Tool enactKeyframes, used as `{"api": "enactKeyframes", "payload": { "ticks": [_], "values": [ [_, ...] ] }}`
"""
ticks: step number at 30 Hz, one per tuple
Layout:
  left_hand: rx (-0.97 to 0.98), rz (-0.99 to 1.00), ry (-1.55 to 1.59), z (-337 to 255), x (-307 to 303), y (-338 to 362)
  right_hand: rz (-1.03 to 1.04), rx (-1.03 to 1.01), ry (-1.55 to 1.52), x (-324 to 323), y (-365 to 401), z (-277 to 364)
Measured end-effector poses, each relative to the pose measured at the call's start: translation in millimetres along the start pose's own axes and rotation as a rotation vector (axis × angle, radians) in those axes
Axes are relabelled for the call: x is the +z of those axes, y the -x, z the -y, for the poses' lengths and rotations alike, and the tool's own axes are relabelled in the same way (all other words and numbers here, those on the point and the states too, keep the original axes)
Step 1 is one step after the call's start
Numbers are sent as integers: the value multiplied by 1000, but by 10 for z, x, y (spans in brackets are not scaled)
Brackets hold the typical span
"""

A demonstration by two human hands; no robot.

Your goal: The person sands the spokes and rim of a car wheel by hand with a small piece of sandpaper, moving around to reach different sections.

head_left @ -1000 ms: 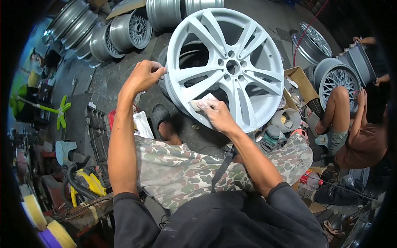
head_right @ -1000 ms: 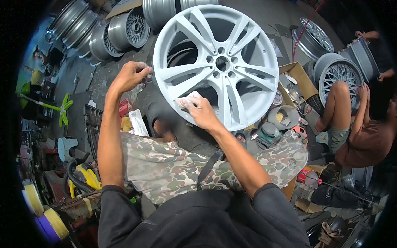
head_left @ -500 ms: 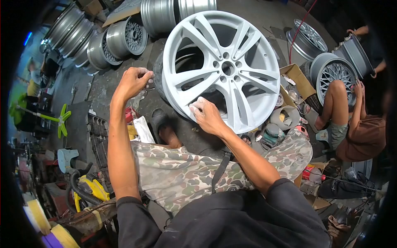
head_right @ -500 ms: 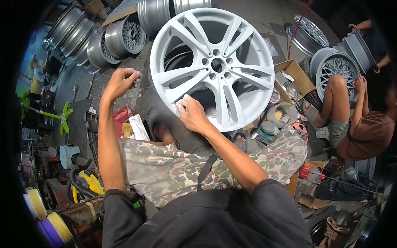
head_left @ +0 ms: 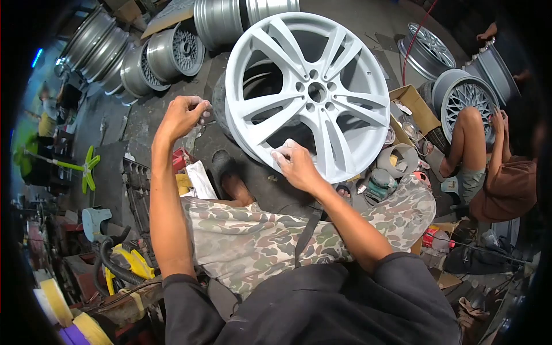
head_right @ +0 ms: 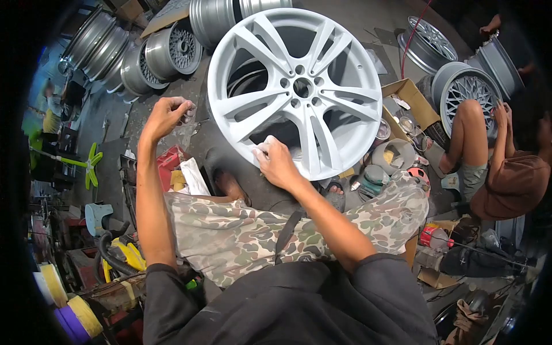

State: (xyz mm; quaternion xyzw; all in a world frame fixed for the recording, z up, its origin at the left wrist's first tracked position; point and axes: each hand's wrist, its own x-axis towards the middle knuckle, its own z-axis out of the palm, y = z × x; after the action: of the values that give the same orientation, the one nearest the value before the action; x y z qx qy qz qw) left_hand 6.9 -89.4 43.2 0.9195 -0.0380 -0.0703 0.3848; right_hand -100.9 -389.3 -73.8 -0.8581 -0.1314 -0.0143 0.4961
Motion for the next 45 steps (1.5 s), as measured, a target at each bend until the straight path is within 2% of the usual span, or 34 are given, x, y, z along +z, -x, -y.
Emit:
{"api": "enactKeyframes", "payload": {
  "ticks": [6, 8, 9, 10, 12, 13, 14, 19, 24, 26, 28, 30, 31, 37, 38, 42, 45],
  "values": [
    [23, 3, -43, -166, 12, 89, -20, -96, -66, 27, -203, 332],
    [39, 8, -49, -200, 18, 90, 129, -246, -245, 45, -177, 495],
    [40, 10, -50, -196, 25, 88, 101, -364, -204, 96, -124, 628],
    [42, 4, -47, -182, 26, 85, 70, -333, -191, 39, -83, 750],
    [46, 0, -32, -159, 33, 92, -141, -227, -125, -117, -59, 666],
    [57, -12, -63, -149, 3, 121, -142, -165, -103, -294, -22, 621],
    [70, -20, -97, -124, -14, 136, -204, -197, -65, -339, 11, 449],
    [18, 0, -40, 4, -8, 129, 34, -147, 29, -234, 144, -34],
    [15, 10, -54, -73, 2, 149, -33, -271, -3, 22, -202, -155],
    [16, -4, -43, -89, 3, 124, 87, -276, 16, -143, -70, -136],
    [19, 41, -87, -89, -5, 92, 143, -183, 12, -165, -6, -140],
    [15, 47, -79, -121, 48, 53, 26, -305, 44, -40, -103, -143],
    [26, 47, -76, -152, 57, 43, -21, -277, 3, 44, -164, -63],
    [39, 21, -106, -171, 29, 1, 71, -238, 20, -114, -87, -144],
    [39, 22, -106, -160, 25, 3, 71, -191, 63, -100, -59, -186],
    [-4, 32, -131, -184, 53, 1, -75, -237, 6, 127, -200, -69],
    [30, 17, -105, -147, 53, -4, -8, -251, -59, -25, -117, -123]
  ]
}}
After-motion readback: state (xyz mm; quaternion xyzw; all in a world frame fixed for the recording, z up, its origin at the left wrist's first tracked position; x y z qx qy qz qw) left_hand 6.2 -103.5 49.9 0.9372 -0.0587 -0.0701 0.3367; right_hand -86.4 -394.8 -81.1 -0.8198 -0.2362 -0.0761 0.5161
